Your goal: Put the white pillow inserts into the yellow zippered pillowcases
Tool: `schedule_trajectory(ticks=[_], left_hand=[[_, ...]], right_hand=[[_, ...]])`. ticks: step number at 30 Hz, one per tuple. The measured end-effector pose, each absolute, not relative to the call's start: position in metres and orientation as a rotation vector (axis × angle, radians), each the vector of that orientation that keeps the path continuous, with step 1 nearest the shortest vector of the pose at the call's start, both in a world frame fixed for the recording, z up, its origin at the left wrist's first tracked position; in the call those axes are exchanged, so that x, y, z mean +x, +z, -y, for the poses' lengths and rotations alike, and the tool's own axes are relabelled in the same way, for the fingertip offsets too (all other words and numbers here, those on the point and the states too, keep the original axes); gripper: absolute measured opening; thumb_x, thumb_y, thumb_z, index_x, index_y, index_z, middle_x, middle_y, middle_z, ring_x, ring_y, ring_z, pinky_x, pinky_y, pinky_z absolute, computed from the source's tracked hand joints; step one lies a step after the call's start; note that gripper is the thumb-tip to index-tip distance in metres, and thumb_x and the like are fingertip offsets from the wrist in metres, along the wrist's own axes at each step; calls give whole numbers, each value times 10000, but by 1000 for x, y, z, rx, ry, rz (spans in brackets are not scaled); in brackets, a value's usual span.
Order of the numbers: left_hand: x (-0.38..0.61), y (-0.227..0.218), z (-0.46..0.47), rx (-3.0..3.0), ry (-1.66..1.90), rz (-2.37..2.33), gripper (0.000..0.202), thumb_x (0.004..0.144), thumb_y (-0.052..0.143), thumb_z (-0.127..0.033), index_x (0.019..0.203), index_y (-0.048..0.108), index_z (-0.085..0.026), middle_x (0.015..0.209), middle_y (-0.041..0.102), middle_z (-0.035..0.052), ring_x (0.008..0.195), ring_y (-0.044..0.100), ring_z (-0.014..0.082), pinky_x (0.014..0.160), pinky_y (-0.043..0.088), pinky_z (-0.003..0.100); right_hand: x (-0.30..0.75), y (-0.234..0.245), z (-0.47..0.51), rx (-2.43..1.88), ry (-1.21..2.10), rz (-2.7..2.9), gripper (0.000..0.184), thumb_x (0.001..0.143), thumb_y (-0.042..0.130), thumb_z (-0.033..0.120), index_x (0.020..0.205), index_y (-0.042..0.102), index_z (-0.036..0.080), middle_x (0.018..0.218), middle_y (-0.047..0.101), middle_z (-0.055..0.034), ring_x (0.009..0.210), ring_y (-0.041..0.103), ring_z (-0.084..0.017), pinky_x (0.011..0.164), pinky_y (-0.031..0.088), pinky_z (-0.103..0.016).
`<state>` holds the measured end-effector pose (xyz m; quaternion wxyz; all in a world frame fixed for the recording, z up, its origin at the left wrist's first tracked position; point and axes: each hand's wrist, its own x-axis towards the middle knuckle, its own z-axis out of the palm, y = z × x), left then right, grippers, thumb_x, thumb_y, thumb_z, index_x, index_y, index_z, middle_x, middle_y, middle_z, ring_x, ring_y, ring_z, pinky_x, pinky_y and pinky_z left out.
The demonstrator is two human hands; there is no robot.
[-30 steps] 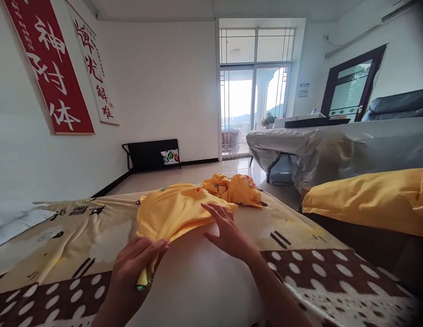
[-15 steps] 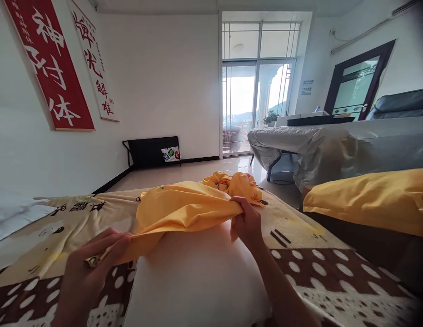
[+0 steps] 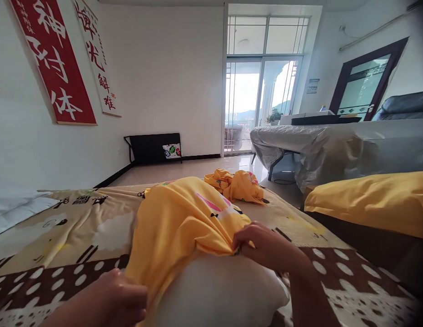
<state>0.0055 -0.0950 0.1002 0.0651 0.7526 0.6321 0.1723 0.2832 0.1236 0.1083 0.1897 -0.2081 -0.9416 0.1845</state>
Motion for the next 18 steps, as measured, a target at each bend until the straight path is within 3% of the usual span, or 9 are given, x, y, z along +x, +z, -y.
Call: schedule_trajectory(ticks=[2, 4, 6, 8, 10, 12, 18], left_hand=[[0, 104, 84, 2104, 528, -1939, 286, 820, 535, -502, 753, 651, -249, 666, 650, -29, 630, 587, 116, 629, 442, 175], [-7, 102, 63, 1958, 800, -2081, 368, 828, 481, -552, 906, 648, -234, 816, 674, 5, 742, 610, 155, 674, 467, 213], [-13, 90, 36, 1865, 1059, -2236, 458, 857, 402, -557, 1073, 589, -199, 1032, 651, 62, 917, 604, 200, 809, 476, 283], [-16, 71, 11, 1868, 966, -2334, 498, 855, 415, -510, 1198, 512, -162, 1207, 571, 122, 1099, 536, 246, 940, 426, 360], [-17, 53, -7, 1889, 713, -2364, 409, 865, 390, -419, 1122, 543, -139, 1175, 570, 150, 1102, 522, 265, 953, 401, 395], [-18, 43, -15, 1909, 622, -2314, 323, 881, 335, -365, 946, 571, -155, 1038, 606, 132, 991, 555, 247, 887, 413, 371], [-43, 69, 14, 1894, 825, -2123, 337, 882, 339, -437, 691, 464, -189, 738, 579, 33, 707, 519, 174, 673, 386, 267]], right_hand=[[282, 108, -129, -447, 989, 2819, 220, 792, 485, 215, 870, 690, 196, 691, 682, -7, 659, 611, -130, 652, 435, -232], [276, 99, -147, -394, 1306, 2711, 321, 838, 480, 360, 1031, 651, 169, 744, 696, -32, 631, 632, -137, 627, 458, -239], [265, 81, -174, -636, 1182, 2445, 422, 865, 426, 451, 1085, 617, 145, 835, 698, -73, 661, 643, -153, 646, 464, -259], [254, 58, -199, -1082, 799, 2218, 432, 887, 385, 461, 1056, 627, 146, 917, 693, -108, 766, 646, -177, 680, 447, -265], [244, 36, -215, -1354, 598, 2183, 393, 882, 418, 451, 986, 661, 159, 948, 697, -117, 849, 637, -195, 693, 427, -256], [239, 21, -222, -1411, 590, 2256, 347, 868, 463, 422, 908, 688, 161, 928, 707, -114, 843, 637, -193, 668, 412, -239], [254, 34, -225, -1383, 474, 2181, 342, 866, 417, 336, 886, 682, 121, 909, 700, -132, 805, 614, -196, 646, 373, -250]])
